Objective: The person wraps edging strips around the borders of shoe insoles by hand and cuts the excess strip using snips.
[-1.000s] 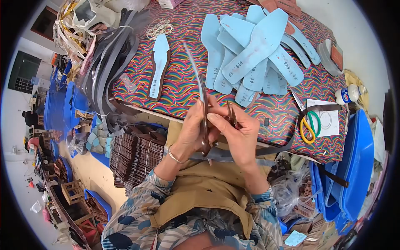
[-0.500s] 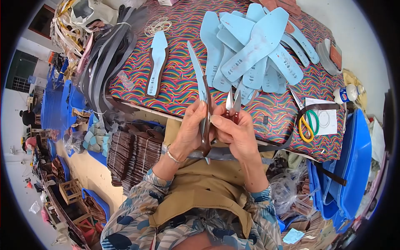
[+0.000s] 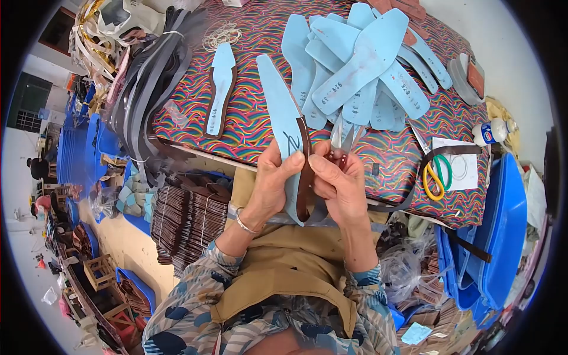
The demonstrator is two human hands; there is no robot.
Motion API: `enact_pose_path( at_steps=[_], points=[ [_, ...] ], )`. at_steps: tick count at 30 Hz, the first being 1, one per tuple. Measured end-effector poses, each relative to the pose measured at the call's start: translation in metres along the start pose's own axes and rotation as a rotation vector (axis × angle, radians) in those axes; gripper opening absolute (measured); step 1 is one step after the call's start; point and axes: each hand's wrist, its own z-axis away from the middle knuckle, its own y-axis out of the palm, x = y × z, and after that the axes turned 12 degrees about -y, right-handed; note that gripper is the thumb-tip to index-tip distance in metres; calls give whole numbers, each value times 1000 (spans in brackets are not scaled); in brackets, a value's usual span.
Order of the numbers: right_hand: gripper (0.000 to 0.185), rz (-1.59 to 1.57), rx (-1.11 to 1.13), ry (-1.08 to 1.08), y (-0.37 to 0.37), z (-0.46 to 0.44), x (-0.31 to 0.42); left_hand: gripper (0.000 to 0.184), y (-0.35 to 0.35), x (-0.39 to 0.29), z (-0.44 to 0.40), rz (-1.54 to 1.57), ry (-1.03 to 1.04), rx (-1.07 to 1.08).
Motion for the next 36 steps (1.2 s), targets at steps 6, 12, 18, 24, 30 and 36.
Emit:
enact_pose_path(
  at_steps=[6, 12, 18, 24, 30, 36],
  points=[
    [12, 33, 75, -132, -2, -1, -5, 28, -12, 7, 5, 112, -115, 66],
    [13, 40, 7, -53, -9, -2, -13, 25, -6, 5, 2, 115, -104, 27],
    [14, -53, -79, -54, -7, 3, -27, 28, -7, 6, 1, 46, -67, -30],
    [15, 228, -183, -341, 8, 7, -45, 31, -3, 6, 3, -75, 59, -86],
    [19, 278, -130, -344, 1, 1, -24, 31, 5, 4, 4, -14, 16, -125],
    [12, 1074, -14, -832, 0, -17, -12, 25, 12, 10, 6, -20, 49, -183]
  ],
)
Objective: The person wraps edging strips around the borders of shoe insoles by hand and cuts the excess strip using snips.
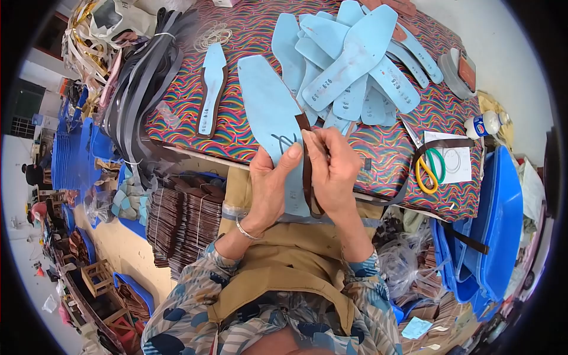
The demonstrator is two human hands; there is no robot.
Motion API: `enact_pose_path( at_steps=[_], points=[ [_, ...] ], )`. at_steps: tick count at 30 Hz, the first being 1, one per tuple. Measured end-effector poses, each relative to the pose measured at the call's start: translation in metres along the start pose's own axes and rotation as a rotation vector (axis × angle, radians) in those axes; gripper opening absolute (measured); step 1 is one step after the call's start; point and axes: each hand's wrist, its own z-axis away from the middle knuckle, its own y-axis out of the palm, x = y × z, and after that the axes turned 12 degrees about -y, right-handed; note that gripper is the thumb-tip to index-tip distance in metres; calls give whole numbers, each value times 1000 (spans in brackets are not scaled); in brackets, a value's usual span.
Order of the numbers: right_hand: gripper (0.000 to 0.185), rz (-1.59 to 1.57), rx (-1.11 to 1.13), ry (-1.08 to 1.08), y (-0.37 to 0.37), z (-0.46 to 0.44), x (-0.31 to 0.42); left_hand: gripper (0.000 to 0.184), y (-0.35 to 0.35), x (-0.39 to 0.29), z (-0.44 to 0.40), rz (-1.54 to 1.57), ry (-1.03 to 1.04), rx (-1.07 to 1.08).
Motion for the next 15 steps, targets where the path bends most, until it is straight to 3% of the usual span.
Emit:
enact_pose_path(
  at_steps=[3, 12, 15],
  points=[
    [10, 102, -23, -99, 6, 11, -5, 22, -3, 2, 1, 10, -46, -20],
    [9, 151, 215, 55, -13, 51, 11, 15, -2, -3, -4, 87, -57, -97],
    [18, 56, 223, 125, -18, 58, 13, 14, -4, -10, -12, 132, 24, -78]
  ],
)
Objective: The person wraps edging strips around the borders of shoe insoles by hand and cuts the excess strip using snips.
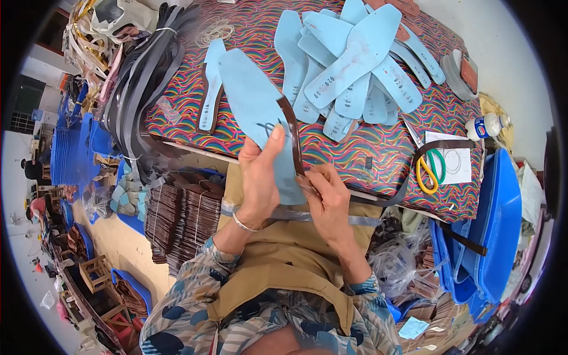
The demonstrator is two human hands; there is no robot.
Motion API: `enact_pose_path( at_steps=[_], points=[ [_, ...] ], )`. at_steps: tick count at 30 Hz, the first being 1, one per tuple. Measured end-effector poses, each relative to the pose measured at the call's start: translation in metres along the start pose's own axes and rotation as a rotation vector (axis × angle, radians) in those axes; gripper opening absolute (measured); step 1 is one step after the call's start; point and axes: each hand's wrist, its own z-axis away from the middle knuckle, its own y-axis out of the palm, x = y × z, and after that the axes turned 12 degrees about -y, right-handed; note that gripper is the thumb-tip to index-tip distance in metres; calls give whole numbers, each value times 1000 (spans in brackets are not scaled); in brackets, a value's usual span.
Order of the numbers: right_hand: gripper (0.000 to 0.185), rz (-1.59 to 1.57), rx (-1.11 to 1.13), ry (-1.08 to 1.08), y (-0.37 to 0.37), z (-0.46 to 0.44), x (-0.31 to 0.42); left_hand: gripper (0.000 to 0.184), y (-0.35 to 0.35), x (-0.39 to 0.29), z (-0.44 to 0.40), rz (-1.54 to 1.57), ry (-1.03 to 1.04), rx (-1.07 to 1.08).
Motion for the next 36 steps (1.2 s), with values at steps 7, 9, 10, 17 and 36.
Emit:
enact_pose_path(
  at_steps=[7, 9, 10, 17, 36],
  points=[
    [14, -162, 139, -42, -23, -26, -1, 17, 1, -19, 0, -148, -198, 236],
    [16, -176, 162, -79, -22, -31, -1, 20, -3, -12, -4, -248, -126, 454],
    [19, -171, 98, -99, -16, -32, 1, 20, -2, -13, -3, -248, -125, 455],
    [38, 30, 179, -83, -24, 3, 7, 23, -4, -37, -13, 15, -182, 327],
    [18, -559, -161, 314, 9, 5, 39, 17, 14, -28, 12, 283, -68, 358]
  ],
)
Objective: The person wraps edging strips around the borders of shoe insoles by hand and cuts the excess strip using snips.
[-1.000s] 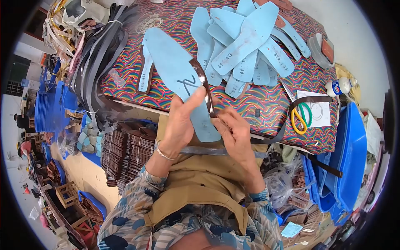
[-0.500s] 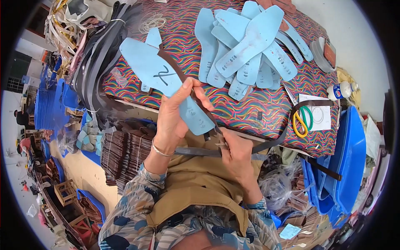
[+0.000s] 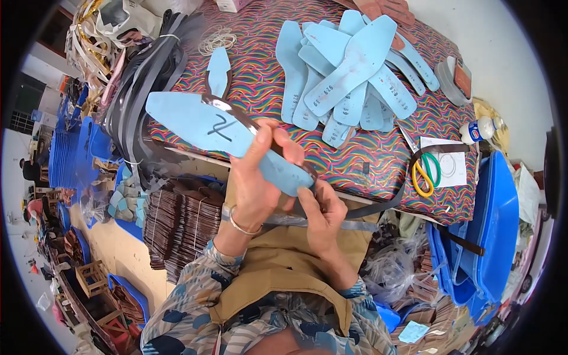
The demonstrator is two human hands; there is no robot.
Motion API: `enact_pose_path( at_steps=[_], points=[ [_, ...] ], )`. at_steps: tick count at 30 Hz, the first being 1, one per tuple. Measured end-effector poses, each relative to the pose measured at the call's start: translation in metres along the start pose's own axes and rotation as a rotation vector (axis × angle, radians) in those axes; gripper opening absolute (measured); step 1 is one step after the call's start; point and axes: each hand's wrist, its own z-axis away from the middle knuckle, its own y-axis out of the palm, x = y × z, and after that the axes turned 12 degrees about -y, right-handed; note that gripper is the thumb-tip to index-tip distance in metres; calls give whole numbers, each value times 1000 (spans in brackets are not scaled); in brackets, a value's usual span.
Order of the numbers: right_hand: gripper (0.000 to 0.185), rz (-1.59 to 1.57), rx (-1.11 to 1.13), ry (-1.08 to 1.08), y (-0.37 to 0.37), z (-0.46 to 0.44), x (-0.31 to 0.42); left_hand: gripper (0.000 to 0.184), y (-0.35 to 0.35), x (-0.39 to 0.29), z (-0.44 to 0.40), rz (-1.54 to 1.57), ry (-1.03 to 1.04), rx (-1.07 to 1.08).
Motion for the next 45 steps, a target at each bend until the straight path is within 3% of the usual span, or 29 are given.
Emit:
enact_pose_path(
  at_steps=[1, 2, 3, 6, 8, 13, 15, 16, 18, 19, 21, 22, 24, 25, 27, 28, 29, 30, 31, 33, 37, 39, 44, 45],
  points=[
    [18, 0, -36, -9, 1, 0, 0, 17, 5, 1, 4, -105, 22, -67],
    [17, 0, -72, -17, 1, 0, 0, 30, -7, 3, 3, -90, 4, 0],
    [17, 1, -69, -20, 2, -1, 1, 30, -4, 3, 5, -88, 9, 2],
    [17, -18, -105, -79, -1, -4, 3, 60, 4, 11, 12, -163, -45, -60],
    [14, 297, 4, -204, -11, -4, 0, 61, 1, 17, 14, -174, -60, -30],
    [21, 43, -55, -67, -12, -21, 20, 57, -2, 5, 14, -215, -175, 20],
    [16, 61, 19, -28, -37, -35, 26, 45, -34, 0, 17, -486, -449, 54],
    [16, 67, 10, -28, -50, -41, 27, 36, -28, -21, 28, -799, -433, 184],
    [11, 185, 229, -17, -68, -49, 27, 39, -9, -58, 44, -1306, -215, 297],
    [9, 203, 289, -32, -70, -50, 26, 51, -2, -71, 40, -1467, 184, 409],
    [8, 245, 401, -98, -66, -55, 29, 59, 36, -92, 21, -1819, 550, 476],
    [8, 281, 505, -175, -62, -56, 31, 66, 29, -86, 5, -1777, 565, 516],
    [7, 308, 577, -157, -54, -57, 33, 62, 14, -86, -7, -1878, -136, 593],
    [8, 264, 585, -159, -50, -55, 30, 52, 10, -85, -16, -1911, -354, 720],
    [9, 218, 580, -155, -50, -51, 22, 44, 2, -83, -18, -1920, -431, 708],
    [15, -85, 495, 73, -51, -49, 15, 36, -2, -84, -17, -1922, -506, 696],
    [21, -386, 398, 302, -52, -47, 12, 36, -3, -84, -15, -1919, -514, 701],
    [34, -551, 491, 489, -65, -53, 12, 29, -5, -85, -11, -1936, -310, 697],
    [34, -550, 493, 497, -64, -51, 14, 23, -6, -86, -8, -1942, -103, 683],
    [29, -466, 510, 643, -60, -47, 18, 21, -8, -87, -7, -1890, -99, 647],
    [20, -149, 384, 499, -79, -63, 33, 21, -12, -89, -5, -1812, -160, 617],
    [17, 82, 307, 294, -90, -71, 47, 23, -23, -82, 0, -1744, -181, 577],
    [18, -7, 206, 192, -89, -57, 46, 32, -23, -61, 21, -1519, -259, 461],
    [18, 0, 124, 132, -80, -48, 41, 31, -21, -54, 25, -1246, -370, 335]
  ],
)
